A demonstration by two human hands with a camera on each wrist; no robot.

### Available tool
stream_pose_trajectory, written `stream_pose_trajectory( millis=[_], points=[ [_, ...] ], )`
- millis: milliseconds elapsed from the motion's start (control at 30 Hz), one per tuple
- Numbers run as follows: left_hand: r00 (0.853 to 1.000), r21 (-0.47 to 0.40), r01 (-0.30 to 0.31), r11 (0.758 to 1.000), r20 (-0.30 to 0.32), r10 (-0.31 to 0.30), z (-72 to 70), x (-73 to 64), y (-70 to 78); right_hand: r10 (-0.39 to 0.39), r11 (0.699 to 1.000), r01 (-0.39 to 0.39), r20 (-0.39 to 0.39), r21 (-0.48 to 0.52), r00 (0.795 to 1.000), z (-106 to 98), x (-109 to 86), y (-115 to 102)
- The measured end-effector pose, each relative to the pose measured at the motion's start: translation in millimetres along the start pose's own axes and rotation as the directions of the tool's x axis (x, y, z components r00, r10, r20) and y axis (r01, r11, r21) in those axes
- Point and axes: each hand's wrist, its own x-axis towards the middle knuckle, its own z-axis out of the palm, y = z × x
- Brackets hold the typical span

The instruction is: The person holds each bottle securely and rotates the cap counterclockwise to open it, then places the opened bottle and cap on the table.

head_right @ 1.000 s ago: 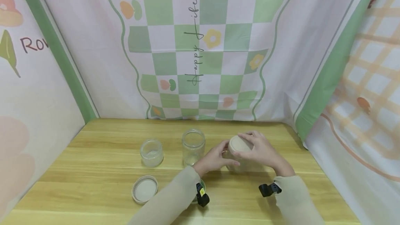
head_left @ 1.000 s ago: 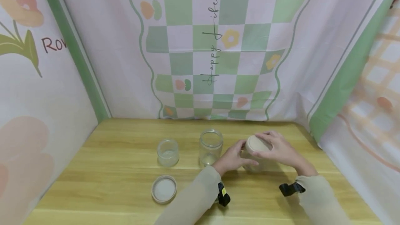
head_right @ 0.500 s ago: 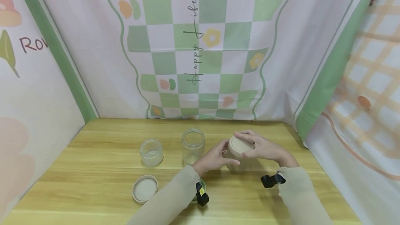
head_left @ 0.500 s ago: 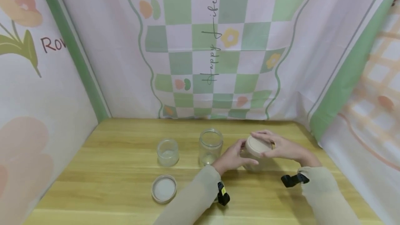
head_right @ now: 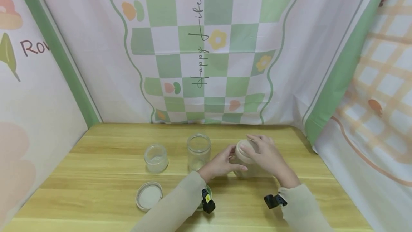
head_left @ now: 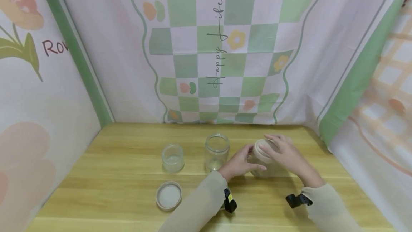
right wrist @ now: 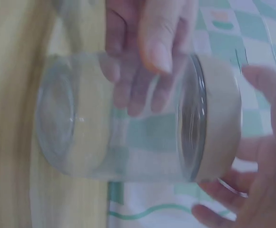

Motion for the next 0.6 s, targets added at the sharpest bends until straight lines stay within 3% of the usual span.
stream_pose_trajectory(
  millis=[133, 233, 400, 600],
  points=[
    [1.0, -0.007, 0.002, 1.0, 0.003, -0.002, -0.1, 0.1, -0.2, -0.023, 0.992, 0.006, -0.131, -0.129, 0.991, 6.1, -4.3, -10.9],
    [1.0, -0.016, 0.003, 1.0, 0.006, -0.003, -0.2, 0.1, -0.3, -0.043, 0.974, 0.001, -0.182, -0.227, 0.982, 9.3, -6.9, -17.0],
    [1.0, -0.022, -0.008, 1.0, 0.011, 0.009, -0.3, 1.0, -0.6, -0.066, 0.945, -0.001, -0.193, -0.328, 0.979, 12.6, -8.0, -21.0],
    [1.0, -0.033, -0.018, 0.999, 0.019, 0.019, -0.4, 1.4, -2.0, -0.07, 0.945, 0.002, -0.196, -0.328, 0.978, 14.2, -7.0, -17.8]
  ],
)
